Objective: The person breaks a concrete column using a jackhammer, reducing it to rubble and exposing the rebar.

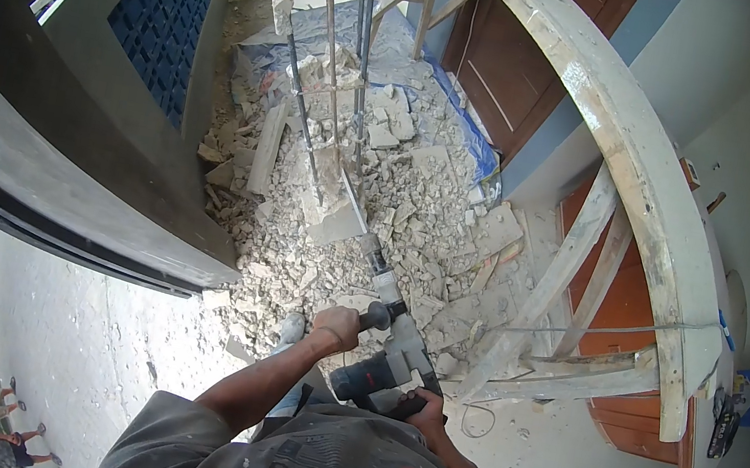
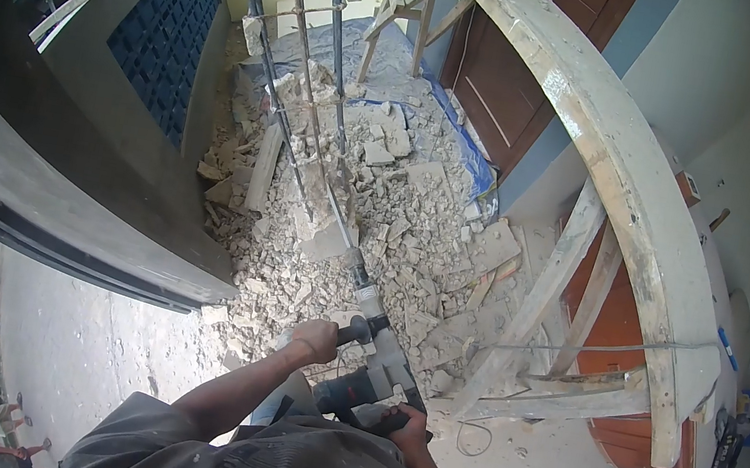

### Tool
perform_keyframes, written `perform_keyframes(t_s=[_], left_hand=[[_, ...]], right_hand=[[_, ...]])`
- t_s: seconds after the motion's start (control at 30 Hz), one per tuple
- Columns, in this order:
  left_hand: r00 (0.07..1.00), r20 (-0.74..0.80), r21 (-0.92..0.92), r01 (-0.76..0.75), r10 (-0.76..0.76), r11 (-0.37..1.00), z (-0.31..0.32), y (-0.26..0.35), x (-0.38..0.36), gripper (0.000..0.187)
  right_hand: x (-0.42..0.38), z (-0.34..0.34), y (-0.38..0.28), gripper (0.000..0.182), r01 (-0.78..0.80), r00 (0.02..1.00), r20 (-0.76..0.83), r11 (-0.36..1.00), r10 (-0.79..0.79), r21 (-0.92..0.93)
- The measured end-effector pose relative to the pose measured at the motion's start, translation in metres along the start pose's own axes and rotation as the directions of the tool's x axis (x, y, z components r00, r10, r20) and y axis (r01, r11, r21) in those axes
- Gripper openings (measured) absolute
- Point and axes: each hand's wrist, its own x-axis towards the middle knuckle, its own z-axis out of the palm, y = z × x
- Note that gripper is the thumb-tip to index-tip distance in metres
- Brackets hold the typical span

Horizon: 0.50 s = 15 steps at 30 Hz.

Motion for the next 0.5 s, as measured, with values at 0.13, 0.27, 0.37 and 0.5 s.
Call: perform_keyframes(t_s=[0.13,0.27,0.37,0.5], left_hand=[[1.0,0.015,0.004,-0.001,0.001,1.0,-0.003,-0.006,0.005,0.026],[1.0,-0.024,-0.002,0.015,-0.015,1.0,0.003,-0.009,0.012,0.025],[1.0,-0.012,-0.004,-0.013,0.013,1.0,-0.002,-0.011,0.016,0.024],[0.999,-0.001,-0.001,-0.032,0.032,0.999,-0.014,-0.012,0.014,0.024]], right_hand=[[0.008,0.004,0.002,0.01,-0.015,1.0,0.009,1.0,0.015,-0.004],[0.015,0.006,0.005,0.01,0.021,1.0,0.012,1.0,-0.021,0.01],[0.018,0.013,0.006,0.01,0.025,0.999,0.023,1.0,-0.026,0.019],[0.024,0.013,0.009,0.011,0.03,0.999,0.033,0.999,-0.031,0.022]])
